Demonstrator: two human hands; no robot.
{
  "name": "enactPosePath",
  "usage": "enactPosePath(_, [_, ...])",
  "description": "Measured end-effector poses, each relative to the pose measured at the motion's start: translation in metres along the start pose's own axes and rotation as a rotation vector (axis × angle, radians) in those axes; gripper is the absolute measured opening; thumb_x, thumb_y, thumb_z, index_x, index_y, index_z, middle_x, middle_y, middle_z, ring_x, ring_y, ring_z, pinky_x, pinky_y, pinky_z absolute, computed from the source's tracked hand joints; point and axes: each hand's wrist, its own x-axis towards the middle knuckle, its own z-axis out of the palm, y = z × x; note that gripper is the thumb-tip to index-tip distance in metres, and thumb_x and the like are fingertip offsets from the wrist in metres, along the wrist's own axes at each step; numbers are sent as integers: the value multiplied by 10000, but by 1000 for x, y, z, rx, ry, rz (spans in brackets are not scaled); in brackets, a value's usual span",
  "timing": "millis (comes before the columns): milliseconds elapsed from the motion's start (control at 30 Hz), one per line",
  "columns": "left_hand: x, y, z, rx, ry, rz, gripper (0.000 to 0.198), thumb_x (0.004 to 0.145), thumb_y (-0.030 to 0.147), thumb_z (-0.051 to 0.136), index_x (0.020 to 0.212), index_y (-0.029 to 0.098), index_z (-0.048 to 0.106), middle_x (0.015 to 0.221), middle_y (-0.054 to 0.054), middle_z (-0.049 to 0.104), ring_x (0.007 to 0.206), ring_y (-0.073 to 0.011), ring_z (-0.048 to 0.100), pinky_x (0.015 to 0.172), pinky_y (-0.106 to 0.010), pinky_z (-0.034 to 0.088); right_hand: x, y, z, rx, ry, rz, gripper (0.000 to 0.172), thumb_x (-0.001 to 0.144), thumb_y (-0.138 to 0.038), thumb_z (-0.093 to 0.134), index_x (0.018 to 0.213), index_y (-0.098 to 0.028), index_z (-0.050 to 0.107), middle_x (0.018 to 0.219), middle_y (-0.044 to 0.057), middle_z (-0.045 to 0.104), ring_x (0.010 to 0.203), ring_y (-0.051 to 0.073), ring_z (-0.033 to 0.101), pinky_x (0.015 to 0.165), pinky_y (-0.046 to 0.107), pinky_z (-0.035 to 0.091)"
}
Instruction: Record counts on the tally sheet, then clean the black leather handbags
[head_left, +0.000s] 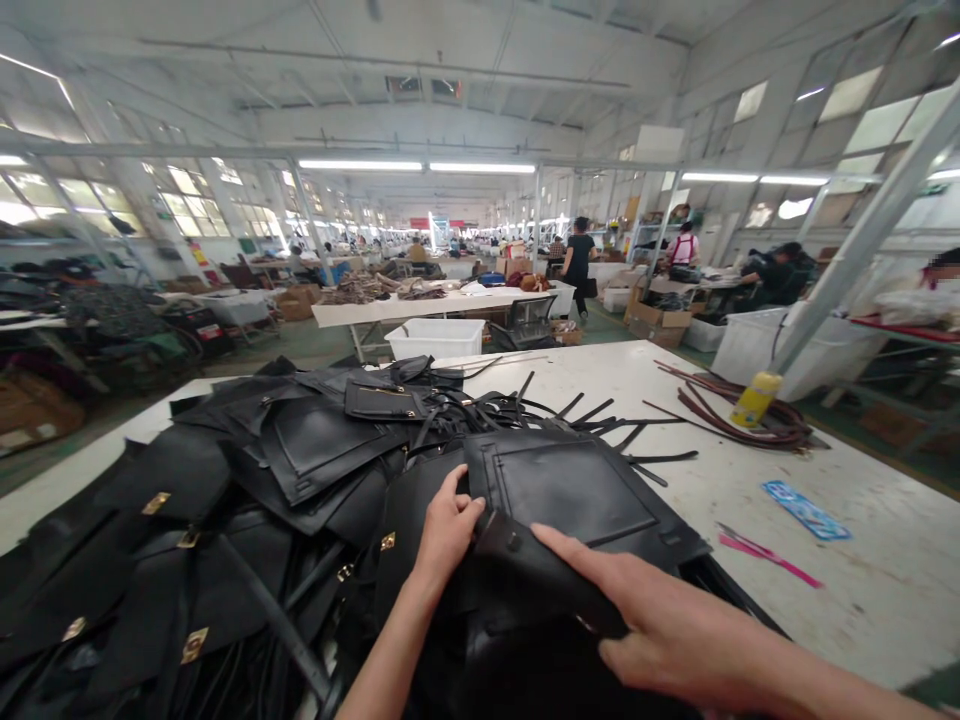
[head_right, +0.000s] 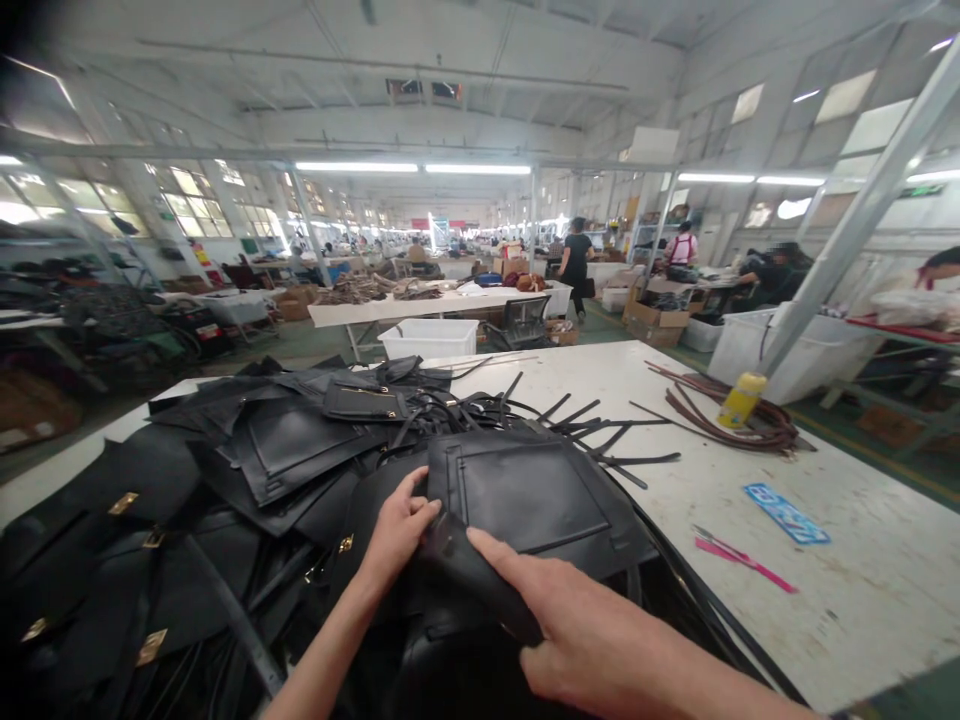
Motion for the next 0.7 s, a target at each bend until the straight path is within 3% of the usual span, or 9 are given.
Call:
enactPosePath(133, [4, 0, 2, -44, -57, -34, 611, 723, 259, 521, 1295, 170, 324, 466, 115, 388, 365, -110, 411, 379, -224, 382, -17, -12, 2, -163, -212, 149, 759, 699, -122, 527, 1381, -357, 291, 1236, 46, 552, 1084, 284, 545, 909, 362, 438])
enactPosePath(233, [8, -2, 6, -55, -72, -54, 670, 711, 236, 535, 1327, 184, 275, 470, 114, 401, 358, -108, 414, 353, -216, 381, -10, -12, 18, -280, -281, 179, 798, 697, -92, 544, 1387, -370, 255, 1221, 101, 550, 1055, 343, 551, 883, 466, 443])
enactPosePath(300, [10, -1, 6, -70, -75, -56, 675, 712, 230, 549, 1328, 184, 276, 461, 114, 394, 366, -97, 399, 357, -195, 359, -2, -7, 27, -291, -235, 140, 868, 662, -68, 553, 1407, -347, 205, 1214, 111, 545, 1049, 338, 552, 879, 479, 448])
enactPosePath(433, [-1, 8, -7, -184, -106, -23, 654, 788, 264, 509, 1358, 196, 196, 505, 92, 424, 443, -87, 423, 438, -183, 381, -5, 9, 22, -131, 94, 16, 888, 646, -47, 460, 1420, -350, 146, 1374, 3, 407, 1224, 206, 424, 1033, 351, 349])
enactPosePath(467, [-9, 10, -13, -210, -128, 30, 634, 812, 254, 476, 1367, 219, 172, 604, 55, 498, 536, -101, 493, 511, -208, 440, -11, 13, 17, -89, 146, 22, 886, 642, -38, 438, 1421, -345, 147, 1406, -23, 359, 1260, 179, 377, 1059, 314, 310])
enactPosePath(533, [-31, 12, -27, -107, -206, 214, 558, 841, 192, 414, 1356, 283, 220, 1026, -59, 556, 928, -160, 553, 802, -327, 490, -25, 22, 7, -23, 178, 75, 847, 673, -56, 438, 1431, -300, 149, 1429, -23, 312, 1291, 178, 327, 1076, 292, 273])
enactPosePath(600, [-53, 11, -39, 176, -332, 428, 475, 846, 122, 370, 1272, 331, 387, 1388, -60, 303, 1263, -216, 315, 1032, -431, 328, -39, 33, 1, 28, 171, 139, 805, 706, -98, 467, 1436, -241, 160, 1424, 11, 318, 1287, 221, 331, 1068, 312, 289])
enactPosePath(633, [-61, 9, -44, 317, -395, 505, 448, 846, 101, 361, 1211, 339, 462, 1446, -23, 207, 1324, -231, 196, 1071, -457, 259, -45, 39, 1, 45, 166, 164, 804, 707, -106, 480, 1436, -232, 164, 1420, 16, 324, 1282, 239, 337, 1057, 320, 309])
enactPosePath(700, [-68, 6, -47, 477, -486, 597, 411, 840, 76, 370, 1104, 335, 550, 1452, 7, 211, 1347, -241, 112, 1074, -470, 235, -54, 52, 4, 66, 161, 199, 828, 678, -98, 505, 1429, -248, 189, 1407, 1, 345, 1273, 260, 349, 1037, 329, 342])
